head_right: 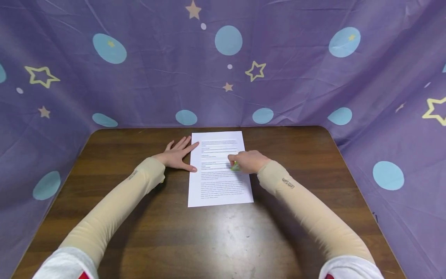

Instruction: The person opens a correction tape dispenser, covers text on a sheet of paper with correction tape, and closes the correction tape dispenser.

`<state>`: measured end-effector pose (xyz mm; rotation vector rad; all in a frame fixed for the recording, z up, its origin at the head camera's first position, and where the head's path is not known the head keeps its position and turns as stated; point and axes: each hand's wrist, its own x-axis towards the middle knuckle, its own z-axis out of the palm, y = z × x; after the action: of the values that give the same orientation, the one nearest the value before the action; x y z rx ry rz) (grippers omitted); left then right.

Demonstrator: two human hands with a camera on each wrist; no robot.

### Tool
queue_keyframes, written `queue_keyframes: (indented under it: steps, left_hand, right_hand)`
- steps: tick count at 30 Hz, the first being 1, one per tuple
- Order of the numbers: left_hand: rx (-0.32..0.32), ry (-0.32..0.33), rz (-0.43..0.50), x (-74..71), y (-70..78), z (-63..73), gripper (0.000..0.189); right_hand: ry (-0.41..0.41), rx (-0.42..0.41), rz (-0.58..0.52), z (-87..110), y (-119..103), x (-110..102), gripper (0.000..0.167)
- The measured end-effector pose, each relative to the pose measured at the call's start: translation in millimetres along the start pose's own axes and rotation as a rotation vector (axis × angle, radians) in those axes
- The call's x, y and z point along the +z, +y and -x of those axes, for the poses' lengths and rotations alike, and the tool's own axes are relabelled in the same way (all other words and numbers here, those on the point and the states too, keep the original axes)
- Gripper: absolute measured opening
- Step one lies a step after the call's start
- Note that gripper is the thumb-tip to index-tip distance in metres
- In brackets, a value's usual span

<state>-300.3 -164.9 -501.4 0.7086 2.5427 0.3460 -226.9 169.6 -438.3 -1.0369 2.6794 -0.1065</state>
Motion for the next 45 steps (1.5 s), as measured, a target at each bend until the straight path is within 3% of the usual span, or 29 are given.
queue_keyframes:
  steps: [34,45]
  left_hand:
    - [0.017,0.007,-0.022,1.1,-1.4,-1.8,0.129]
    - [0.032,0.025,0.011,-2.5,4.4,5.4,0.127]
  right_hand:
    - [0.040,0.044,-0.024,24.4,18,4,0.023]
    - [-0.013,0.066,-0.079,22.3,17,0,0.027]
